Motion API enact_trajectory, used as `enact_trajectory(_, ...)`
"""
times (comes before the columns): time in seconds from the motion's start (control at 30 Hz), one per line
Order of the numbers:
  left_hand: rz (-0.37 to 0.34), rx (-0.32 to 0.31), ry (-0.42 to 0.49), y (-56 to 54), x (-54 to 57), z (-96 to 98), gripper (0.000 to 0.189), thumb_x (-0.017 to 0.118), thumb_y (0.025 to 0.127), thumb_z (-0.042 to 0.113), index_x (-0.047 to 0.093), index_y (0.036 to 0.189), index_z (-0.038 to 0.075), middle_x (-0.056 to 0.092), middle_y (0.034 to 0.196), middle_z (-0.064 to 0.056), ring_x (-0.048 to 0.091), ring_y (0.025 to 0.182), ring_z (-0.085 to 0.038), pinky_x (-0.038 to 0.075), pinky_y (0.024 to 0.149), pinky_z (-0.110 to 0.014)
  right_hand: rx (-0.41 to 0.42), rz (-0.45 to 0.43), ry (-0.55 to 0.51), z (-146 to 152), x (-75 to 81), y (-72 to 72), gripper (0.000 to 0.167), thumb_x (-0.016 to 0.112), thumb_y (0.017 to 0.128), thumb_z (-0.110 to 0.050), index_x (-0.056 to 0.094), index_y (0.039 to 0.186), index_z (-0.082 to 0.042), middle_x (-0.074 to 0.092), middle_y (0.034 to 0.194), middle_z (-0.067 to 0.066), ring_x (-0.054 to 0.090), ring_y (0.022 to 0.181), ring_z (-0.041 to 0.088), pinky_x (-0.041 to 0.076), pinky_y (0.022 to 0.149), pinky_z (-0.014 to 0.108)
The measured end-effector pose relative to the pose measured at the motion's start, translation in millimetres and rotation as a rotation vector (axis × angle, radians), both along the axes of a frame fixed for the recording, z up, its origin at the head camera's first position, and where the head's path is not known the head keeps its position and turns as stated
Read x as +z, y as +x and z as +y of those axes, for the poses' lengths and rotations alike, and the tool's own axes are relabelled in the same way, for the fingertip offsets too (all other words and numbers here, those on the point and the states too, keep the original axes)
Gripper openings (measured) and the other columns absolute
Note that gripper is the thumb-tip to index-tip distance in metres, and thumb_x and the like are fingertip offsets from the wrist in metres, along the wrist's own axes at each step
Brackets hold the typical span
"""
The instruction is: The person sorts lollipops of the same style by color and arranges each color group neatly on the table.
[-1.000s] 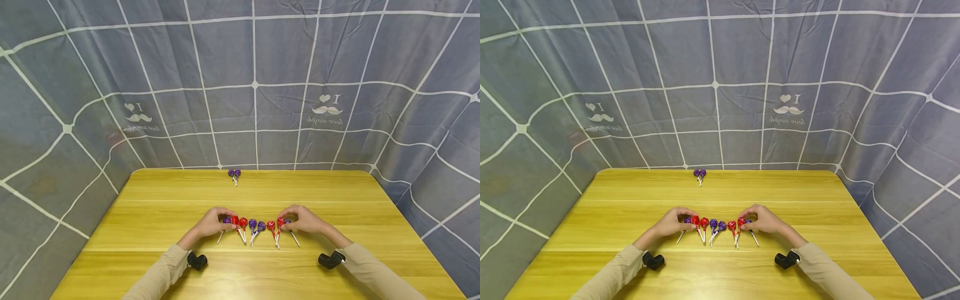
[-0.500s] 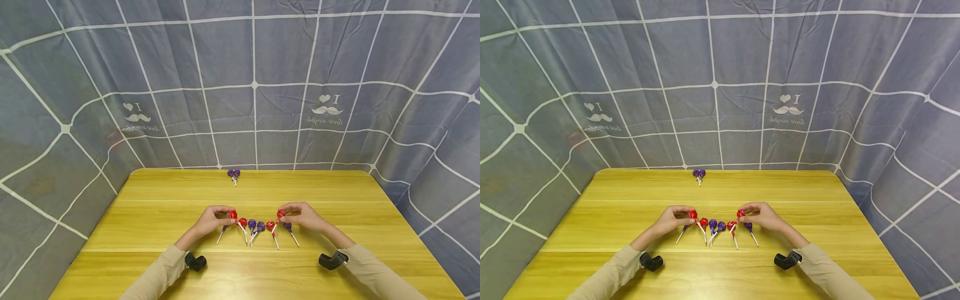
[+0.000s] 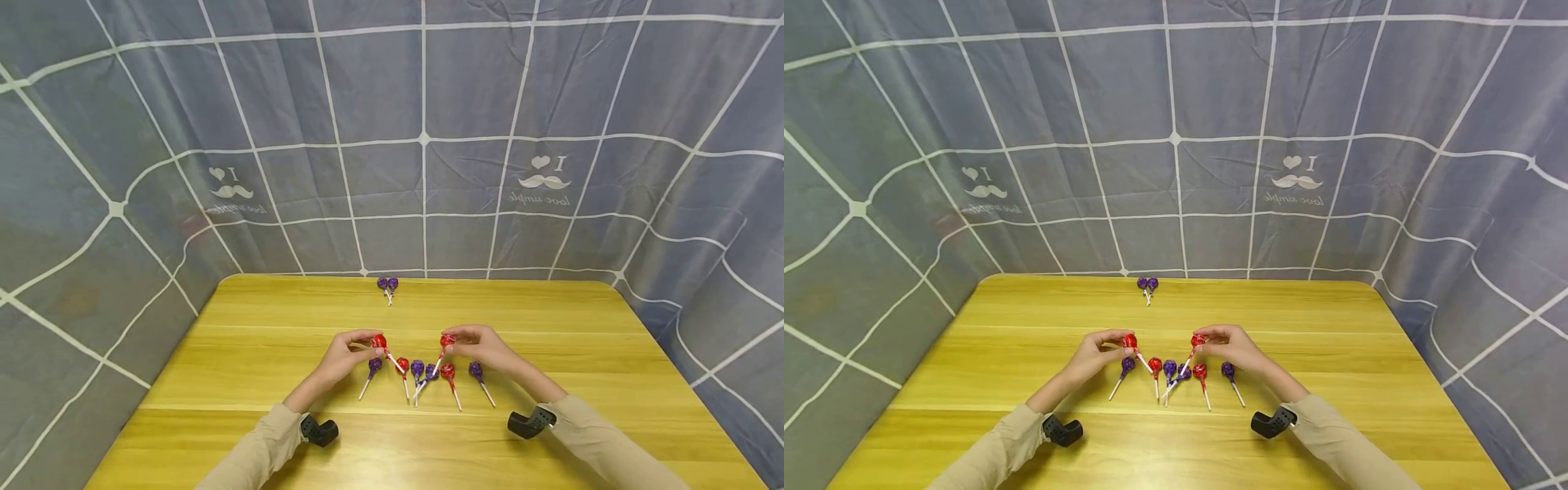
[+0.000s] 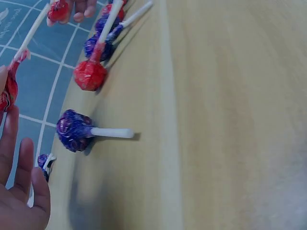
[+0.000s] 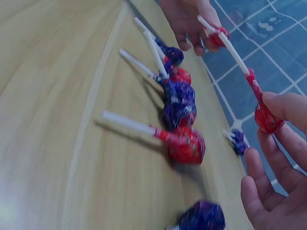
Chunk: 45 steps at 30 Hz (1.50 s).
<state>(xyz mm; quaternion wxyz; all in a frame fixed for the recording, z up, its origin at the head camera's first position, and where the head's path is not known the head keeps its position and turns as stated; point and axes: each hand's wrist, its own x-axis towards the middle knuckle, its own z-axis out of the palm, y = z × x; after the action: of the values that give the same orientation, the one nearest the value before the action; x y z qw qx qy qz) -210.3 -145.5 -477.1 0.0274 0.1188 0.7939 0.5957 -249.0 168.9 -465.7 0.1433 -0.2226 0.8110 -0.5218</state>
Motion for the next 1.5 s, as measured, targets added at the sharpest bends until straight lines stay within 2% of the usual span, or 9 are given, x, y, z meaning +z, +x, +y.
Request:
enact_trajectory(0.17, 0.025, 0.080, 0.001, -8.0, 5.1, -2.0, 0.039, 0.074, 0.084, 0.010, 0.064, 0.118, -0.004, 0.069, 0.108, -0.019, 0.061, 0.093, -0.018, 0.047, 0.081, -0.028, -0.006, 0.027, -0.018, -14, 6.2, -5.9, 0.042, 0.070, 0.088, -0.023, 0.063, 0.123, -0.001, 0.069, 0.110, 0.014, 0.062, 0.092, 0.011, 0.050, 0.084, 0.028)
enact_trajectory(0.33, 0.018, 0.139, 0.008, -19.8, 13.1, -3.2, 0.040, 0.075, 0.081, 0.008, 0.064, 0.118, -0.003, 0.068, 0.104, -0.018, 0.059, 0.088, -0.014, 0.047, 0.078, -0.026, -0.018, 0.046, -0.030, -26, 13.4, -12.9, 0.040, 0.070, 0.087, -0.020, 0.063, 0.123, -0.002, 0.068, 0.112, 0.016, 0.061, 0.094, 0.015, 0.049, 0.085, 0.030)
enact_trajectory(0.47, 0.042, 0.174, -0.012, -28.1, 18.7, -5.4, 0.036, 0.076, 0.081, 0.010, 0.066, 0.114, 0.000, 0.069, 0.101, -0.017, 0.058, 0.086, -0.012, 0.047, 0.077, -0.026, -0.039, 0.043, -0.038, -35, 16.9, -18.3, 0.039, 0.070, 0.086, -0.019, 0.063, 0.122, -0.003, 0.066, 0.115, 0.016, 0.060, 0.094, 0.016, 0.049, 0.085, 0.029)
enact_trajectory(0.67, 0.086, 0.163, -0.040, -34.7, 21.6, -9.0, 0.033, 0.075, 0.082, 0.011, 0.068, 0.113, 0.000, 0.069, 0.100, -0.017, 0.058, 0.086, -0.014, 0.045, 0.083, -0.031, -0.051, 0.069, -0.035, -47, 21.4, -25.2, 0.036, 0.070, 0.087, -0.018, 0.064, 0.118, -0.001, 0.067, 0.113, 0.016, 0.060, 0.090, 0.014, 0.049, 0.082, 0.027)
enact_trajectory(0.9, 0.107, 0.182, -0.075, -44.7, 29.0, -11.3, 0.034, 0.073, 0.085, 0.013, 0.067, 0.115, 0.000, 0.070, 0.103, -0.017, 0.057, 0.087, -0.012, 0.045, 0.082, -0.028, -0.061, 0.085, -0.018, -60, 25.5, -36.5, 0.037, 0.070, 0.087, -0.018, 0.065, 0.119, -0.002, 0.067, 0.114, 0.017, 0.061, 0.094, 0.019, 0.048, 0.084, 0.029)
enact_trajectory(1.03, 0.109, 0.204, -0.071, -51.3, 32.9, -11.7, 0.035, 0.073, 0.085, 0.013, 0.066, 0.116, -0.001, 0.069, 0.104, -0.018, 0.058, 0.088, -0.013, 0.046, 0.082, -0.026, -0.060, 0.093, -0.011, -67, 26.3, -44.8, 0.037, 0.071, 0.086, -0.018, 0.065, 0.119, -0.001, 0.068, 0.112, 0.017, 0.061, 0.091, 0.016, 0.048, 0.083, 0.028)
enact_trajectory(1.23, 0.103, 0.244, -0.065, -61.6, 28.8, -12.4, 0.037, 0.074, 0.085, 0.015, 0.065, 0.117, -0.001, 0.068, 0.107, -0.020, 0.059, 0.092, -0.019, 0.044, 0.083, -0.027, -0.052, 0.092, 0.004, -79, 24.2, -59.1, 0.039, 0.072, 0.085, -0.016, 0.064, 0.119, 0.001, 0.069, 0.109, 0.018, 0.063, 0.087, 0.015, 0.050, 0.080, 0.026)
enact_trajectory(1.5, 0.082, 0.262, -0.074, -74.5, 17.4, -6.7, 0.033, 0.072, 0.084, 0.011, 0.067, 0.114, -0.001, 0.070, 0.104, -0.020, 0.058, 0.082, -0.012, 0.046, 0.074, -0.021, -0.053, 0.118, 0.046, -93, 14.7, -75.3, 0.037, 0.073, 0.083, -0.013, 0.066, 0.116, 0.003, 0.070, 0.107, 0.019, 0.064, 0.081, 0.013, 0.050, 0.074, 0.024)
